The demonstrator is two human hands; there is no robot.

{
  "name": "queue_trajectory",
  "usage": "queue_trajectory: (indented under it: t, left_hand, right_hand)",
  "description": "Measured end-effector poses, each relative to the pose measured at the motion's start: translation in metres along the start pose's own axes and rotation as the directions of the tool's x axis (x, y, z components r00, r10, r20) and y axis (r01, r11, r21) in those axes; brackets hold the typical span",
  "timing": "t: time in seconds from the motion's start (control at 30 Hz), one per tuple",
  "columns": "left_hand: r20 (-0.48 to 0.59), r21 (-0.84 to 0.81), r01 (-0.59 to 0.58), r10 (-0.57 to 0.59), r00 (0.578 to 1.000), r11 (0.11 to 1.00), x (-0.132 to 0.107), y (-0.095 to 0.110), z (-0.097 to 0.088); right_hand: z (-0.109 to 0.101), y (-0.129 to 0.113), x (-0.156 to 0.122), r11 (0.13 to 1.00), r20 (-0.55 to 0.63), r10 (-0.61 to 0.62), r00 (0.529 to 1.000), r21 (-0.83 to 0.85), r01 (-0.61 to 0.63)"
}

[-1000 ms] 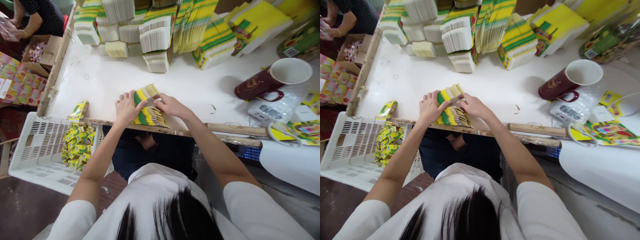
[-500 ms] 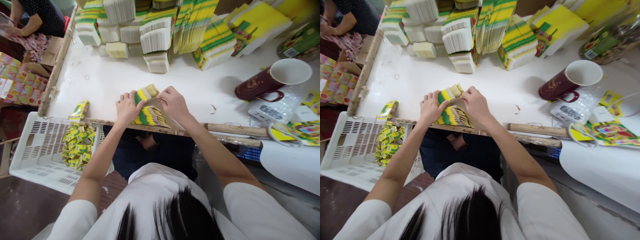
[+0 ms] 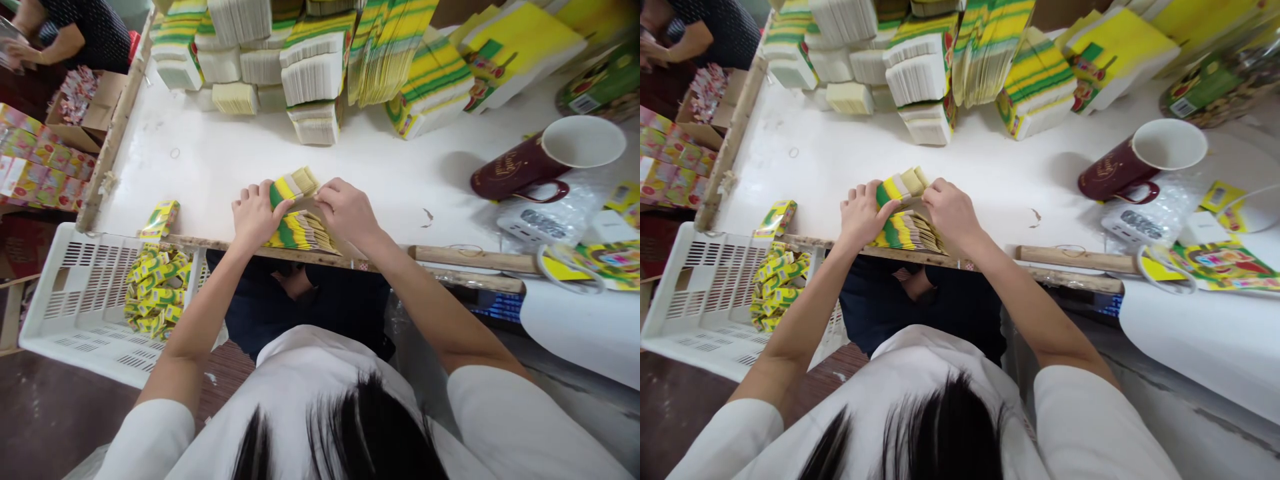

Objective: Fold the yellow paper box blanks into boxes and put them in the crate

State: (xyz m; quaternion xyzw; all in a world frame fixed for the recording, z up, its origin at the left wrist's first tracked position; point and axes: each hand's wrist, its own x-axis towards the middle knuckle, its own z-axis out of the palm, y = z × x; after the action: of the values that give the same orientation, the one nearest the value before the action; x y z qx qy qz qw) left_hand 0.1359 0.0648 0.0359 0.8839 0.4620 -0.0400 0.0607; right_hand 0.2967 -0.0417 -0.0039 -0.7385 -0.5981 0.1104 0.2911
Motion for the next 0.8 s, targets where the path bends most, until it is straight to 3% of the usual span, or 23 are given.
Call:
queue_trajectory:
  t: [0.37,0.57,0.67,0.8]
  left_hand:
    - [0.006,0.034,0.008,-0.008,1.000,0.999,0.001,0.001,-0.001]
    - [0.003,0.025,-0.005,0.005,1.000,1.000,0.001,-0.001,0.000]
    - [0.014,0.020,-0.002,0.002,1.000,1.000,0.001,0.000,0.000]
    - [0.020,0.009,-0.004,0.004,1.000,1.000,0.002,0.000,-0.001]
  right_hand:
    - [0.010,-0.005,0.028,0.992,-0.030,0.059,0.998,-0.106,-0.062]
    - [0.010,-0.014,0.032,0.984,0.031,0.151,0.988,-0.096,-0.147]
    - [0.009,-0.014,0.033,0.985,0.034,0.171,0.985,-0.016,-0.171]
    - [0.011,-0.009,0.033,0.922,0.134,0.249,0.959,0.269,-0.277]
